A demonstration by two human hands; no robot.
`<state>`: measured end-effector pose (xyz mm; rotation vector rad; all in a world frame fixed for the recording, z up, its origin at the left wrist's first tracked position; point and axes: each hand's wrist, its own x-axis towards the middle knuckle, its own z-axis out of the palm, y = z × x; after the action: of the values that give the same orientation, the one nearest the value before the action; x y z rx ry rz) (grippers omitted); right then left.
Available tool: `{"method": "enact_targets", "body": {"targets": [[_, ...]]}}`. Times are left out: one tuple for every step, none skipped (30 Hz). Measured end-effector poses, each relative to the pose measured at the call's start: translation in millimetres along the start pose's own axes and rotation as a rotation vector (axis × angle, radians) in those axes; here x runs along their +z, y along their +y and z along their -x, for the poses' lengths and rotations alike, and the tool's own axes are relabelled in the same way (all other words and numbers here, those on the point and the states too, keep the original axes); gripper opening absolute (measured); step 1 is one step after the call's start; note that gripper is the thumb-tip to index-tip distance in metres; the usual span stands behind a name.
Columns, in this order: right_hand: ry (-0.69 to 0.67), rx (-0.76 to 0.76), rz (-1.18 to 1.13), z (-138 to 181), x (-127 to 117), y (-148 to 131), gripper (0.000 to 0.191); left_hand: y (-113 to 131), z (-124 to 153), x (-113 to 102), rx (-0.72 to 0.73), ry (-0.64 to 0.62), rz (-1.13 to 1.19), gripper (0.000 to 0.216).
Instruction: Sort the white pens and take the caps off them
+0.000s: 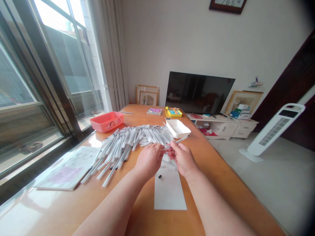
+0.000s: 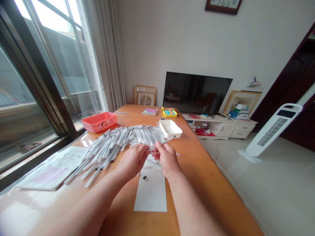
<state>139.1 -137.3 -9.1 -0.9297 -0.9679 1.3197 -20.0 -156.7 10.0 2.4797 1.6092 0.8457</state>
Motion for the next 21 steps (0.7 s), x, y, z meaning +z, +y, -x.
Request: {"method": "enact_targets", "body": {"targets": [[0.000,0.002,-0.007,0,0,0,0.040,1,0,-1,0.002,-0.002,-0.030,0.025],[-0.001,0.004,-0.014,0,0,0,0.040,1,0,-1,0.002,-0.001,-0.050,0.027],[-0.004,0.005,-0.019,0,0,0,0.040,0,0,-1,-0.002,0.001,-0.056,0.029],[-0.007,0.005,-0.024,0,0,0,0.040,0,1,-1,-0.012,0.003,-0.040,0.031],[-0.009,0.005,-0.030,1,0,0,0.040,-1,1,-1,-0.027,0.003,-0.001,0.031],[-0.011,0.006,-0.036,1,0,0,0.039,-1,1,-1,-0.046,-0.002,0.062,0.031],[-0.016,0.007,-0.044,1,0,0,0.039,-2,1,0,-0.072,-0.009,0.147,0.032],[-0.021,0.009,-0.051,1,1,-1,0.039,-2,1,0,-0.101,-0.021,0.248,0.033],[-0.026,0.010,-0.058,1,1,-1,0.038,-3,0,0,-0.134,-0.039,0.358,0.035],[-0.034,0.009,-0.063,1,1,-2,0.038,-3,0,1,-0.173,-0.060,0.473,0.038],[-0.045,0.008,-0.069,2,1,-3,0.038,-3,0,0,-0.217,-0.082,0.589,0.040],[-0.058,0.006,-0.076,2,1,-4,0.037,-2,-1,0,-0.264,-0.104,0.704,0.041],[-0.073,0.005,-0.084,3,2,-4,0.037,-2,-1,-1,-0.310,-0.129,0.811,0.041],[-0.086,0.004,-0.093,3,2,-5,0.037,-3,-1,-1,-0.351,-0.157,0.906,0.041],[-0.098,0.005,-0.101,3,2,-5,0.037,-3,-1,-2,-0.381,-0.186,0.983,0.040],[-0.102,0.004,-0.104,3,2,-5,0.037,-3,0,-2,-0.396,-0.215,1.036,0.040],[-0.097,0.001,-0.097,3,2,-5,0.038,-4,0,-1,-0.400,-0.234,1.060,0.040],[-0.081,-0.006,-0.082,2,2,-4,0.038,-4,0,1,-0.393,-0.237,1.057,0.041],[-0.057,-0.014,-0.062,1,2,-3,0.039,-4,0,4,-0.376,-0.214,1.034,0.041],[-0.028,-0.023,-0.042,0,1,-2,0.040,-5,0,7,-0.348,-0.170,0.998,0.040],[0.001,-0.032,-0.027,-1,0,-1,0.040,-4,0,11,-0.313,-0.112,0.951,0.038]]}}
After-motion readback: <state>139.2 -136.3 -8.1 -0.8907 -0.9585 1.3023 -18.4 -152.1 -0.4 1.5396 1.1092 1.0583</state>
